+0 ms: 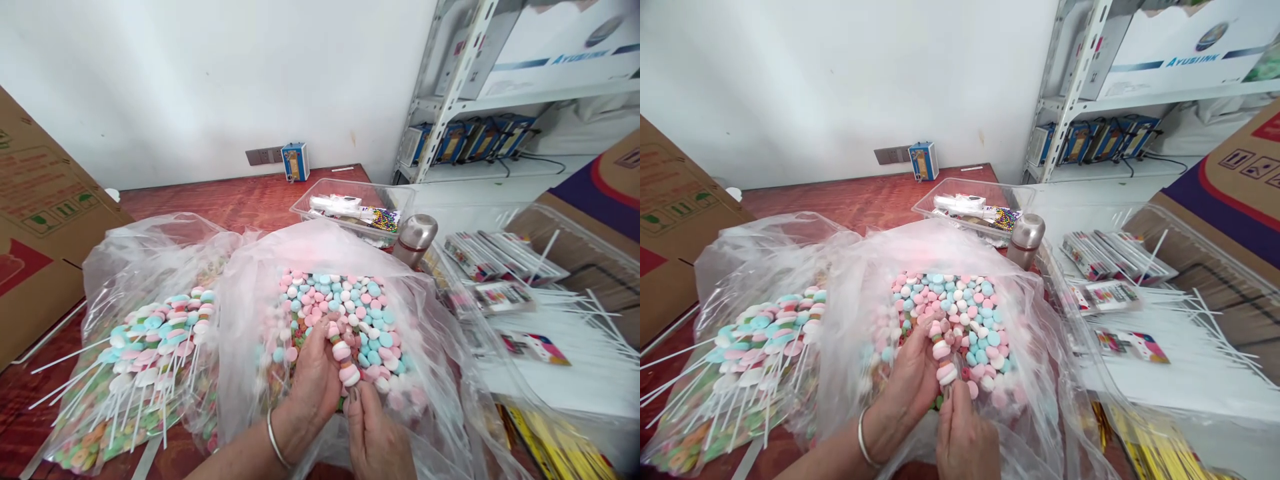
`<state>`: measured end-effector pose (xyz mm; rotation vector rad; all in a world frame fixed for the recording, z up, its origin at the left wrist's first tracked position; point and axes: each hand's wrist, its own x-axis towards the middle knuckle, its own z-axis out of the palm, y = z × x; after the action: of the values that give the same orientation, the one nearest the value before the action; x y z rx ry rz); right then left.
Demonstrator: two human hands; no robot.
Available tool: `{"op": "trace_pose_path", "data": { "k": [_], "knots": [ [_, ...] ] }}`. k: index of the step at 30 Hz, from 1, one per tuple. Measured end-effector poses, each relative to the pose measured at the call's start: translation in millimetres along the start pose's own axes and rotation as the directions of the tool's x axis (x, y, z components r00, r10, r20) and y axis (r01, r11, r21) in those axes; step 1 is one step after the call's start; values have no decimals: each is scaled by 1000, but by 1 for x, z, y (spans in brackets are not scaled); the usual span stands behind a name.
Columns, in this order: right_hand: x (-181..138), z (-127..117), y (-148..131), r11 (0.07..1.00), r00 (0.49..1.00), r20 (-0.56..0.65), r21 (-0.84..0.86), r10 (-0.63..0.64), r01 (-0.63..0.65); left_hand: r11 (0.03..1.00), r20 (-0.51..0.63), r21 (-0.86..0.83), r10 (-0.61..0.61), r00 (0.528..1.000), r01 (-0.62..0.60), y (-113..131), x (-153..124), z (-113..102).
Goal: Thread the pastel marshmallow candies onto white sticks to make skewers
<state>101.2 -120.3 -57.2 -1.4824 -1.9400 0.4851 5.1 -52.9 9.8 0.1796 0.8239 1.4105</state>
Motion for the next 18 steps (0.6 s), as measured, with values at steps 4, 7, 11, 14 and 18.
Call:
{"op": "trace_pose_path", "data": {
  "k": [4, 7, 11, 14, 18],
  "knots": [
    [-1, 1, 0, 994, 998, -19, -93, -54, 52, 1000, -47, 11, 17, 999, -16, -6, -5, 1],
    [0, -1, -1, 984, 994, -28, -145, -104, 99, 999, -86, -16, 50, 995, -52, -12, -8, 3],
    [5, -2, -2, 954, 985, -27, -254, -171, 159, 999, -70, -2, 33, 997, -34, -17, -9, 0],
    [14, -1, -1, 939, 978, -28, -284, -208, 191, 996, -72, 46, 78, 994, -75, -19, -9, -4],
    [19, -4, 4, 991, 993, 73, -96, -91, 98, 978, -9, 130, 169, 986, -166, -13, -6, -3]
  ]
}}
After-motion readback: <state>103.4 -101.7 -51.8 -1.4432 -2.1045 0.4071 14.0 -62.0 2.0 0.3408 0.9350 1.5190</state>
